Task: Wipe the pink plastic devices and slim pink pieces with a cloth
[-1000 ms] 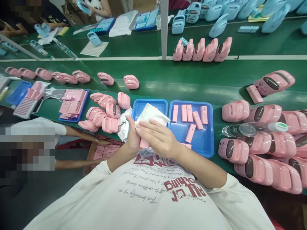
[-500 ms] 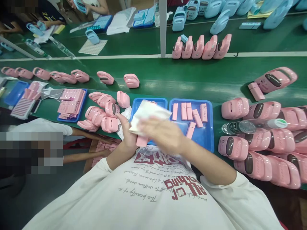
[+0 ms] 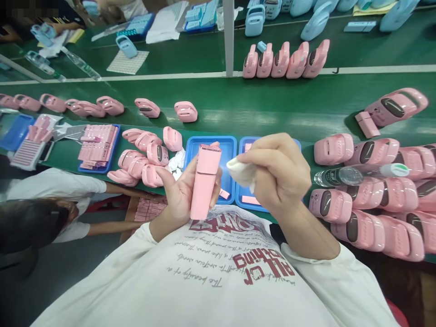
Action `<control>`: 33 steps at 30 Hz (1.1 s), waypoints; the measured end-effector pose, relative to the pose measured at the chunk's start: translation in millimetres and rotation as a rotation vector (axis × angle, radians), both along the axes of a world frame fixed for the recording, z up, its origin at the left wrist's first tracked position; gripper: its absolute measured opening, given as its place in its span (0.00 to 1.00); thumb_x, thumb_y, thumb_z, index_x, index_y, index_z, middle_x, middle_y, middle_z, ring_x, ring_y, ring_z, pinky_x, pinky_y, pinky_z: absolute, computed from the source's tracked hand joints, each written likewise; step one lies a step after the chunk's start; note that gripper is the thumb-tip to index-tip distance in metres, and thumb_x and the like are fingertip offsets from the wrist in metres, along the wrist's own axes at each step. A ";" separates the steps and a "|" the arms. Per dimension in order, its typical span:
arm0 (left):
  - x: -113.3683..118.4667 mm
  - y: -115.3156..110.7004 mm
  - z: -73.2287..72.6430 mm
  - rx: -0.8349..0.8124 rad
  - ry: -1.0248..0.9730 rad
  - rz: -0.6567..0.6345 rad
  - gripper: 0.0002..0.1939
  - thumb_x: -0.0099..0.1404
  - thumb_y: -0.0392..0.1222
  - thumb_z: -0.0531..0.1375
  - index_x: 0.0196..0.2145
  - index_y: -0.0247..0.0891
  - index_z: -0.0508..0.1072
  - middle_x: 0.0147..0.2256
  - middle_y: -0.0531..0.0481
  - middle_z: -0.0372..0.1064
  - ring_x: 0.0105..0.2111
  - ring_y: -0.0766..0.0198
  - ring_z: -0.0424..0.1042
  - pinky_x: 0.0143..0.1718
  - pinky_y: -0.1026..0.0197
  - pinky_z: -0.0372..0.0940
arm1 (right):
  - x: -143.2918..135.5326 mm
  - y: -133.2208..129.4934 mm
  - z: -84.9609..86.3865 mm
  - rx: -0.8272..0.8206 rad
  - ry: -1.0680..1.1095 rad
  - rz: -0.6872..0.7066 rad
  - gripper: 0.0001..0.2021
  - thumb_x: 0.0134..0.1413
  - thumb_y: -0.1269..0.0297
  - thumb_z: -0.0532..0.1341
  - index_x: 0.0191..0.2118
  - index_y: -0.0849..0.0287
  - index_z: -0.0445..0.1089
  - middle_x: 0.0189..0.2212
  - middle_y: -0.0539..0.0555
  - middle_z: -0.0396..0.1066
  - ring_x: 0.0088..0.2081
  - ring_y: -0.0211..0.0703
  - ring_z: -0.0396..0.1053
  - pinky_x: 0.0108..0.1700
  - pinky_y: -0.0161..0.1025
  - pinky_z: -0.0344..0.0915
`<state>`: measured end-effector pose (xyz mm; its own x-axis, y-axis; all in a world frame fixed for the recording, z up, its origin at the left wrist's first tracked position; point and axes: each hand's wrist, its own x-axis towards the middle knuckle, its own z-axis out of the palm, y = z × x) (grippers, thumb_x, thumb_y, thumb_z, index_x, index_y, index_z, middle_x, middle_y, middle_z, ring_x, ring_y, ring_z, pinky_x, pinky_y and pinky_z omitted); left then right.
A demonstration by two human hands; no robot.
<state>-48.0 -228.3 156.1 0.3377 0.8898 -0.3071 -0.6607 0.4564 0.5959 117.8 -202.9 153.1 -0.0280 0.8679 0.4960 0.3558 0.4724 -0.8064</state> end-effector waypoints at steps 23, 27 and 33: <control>0.2 -1.9 -23.2 0.350 0.283 -0.068 0.49 0.49 0.76 0.50 0.61 0.44 0.56 0.30 0.50 0.69 0.18 0.70 0.62 0.18 0.66 0.59 | -9.3 21.3 14.2 -0.518 0.035 0.464 0.11 0.46 0.59 0.62 0.22 0.59 0.62 0.17 0.48 0.61 0.20 0.32 0.56 0.21 0.32 0.51; 1.9 -2.9 -20.1 0.348 0.250 -0.094 0.50 0.49 0.77 0.49 0.61 0.42 0.57 0.22 0.54 0.64 0.17 0.69 0.60 0.17 0.66 0.58 | -11.6 20.0 12.6 -0.530 0.058 0.449 0.07 0.46 0.62 0.59 0.23 0.59 0.64 0.18 0.48 0.62 0.20 0.33 0.57 0.22 0.32 0.53; 1.4 -3.4 -20.0 0.322 0.230 -0.127 0.51 0.48 0.78 0.48 0.60 0.40 0.58 0.21 0.53 0.63 0.17 0.68 0.61 0.18 0.65 0.58 | -4.2 20.1 12.8 -0.605 0.145 0.551 0.14 0.48 0.53 0.61 0.23 0.59 0.64 0.19 0.48 0.61 0.21 0.34 0.58 0.22 0.33 0.55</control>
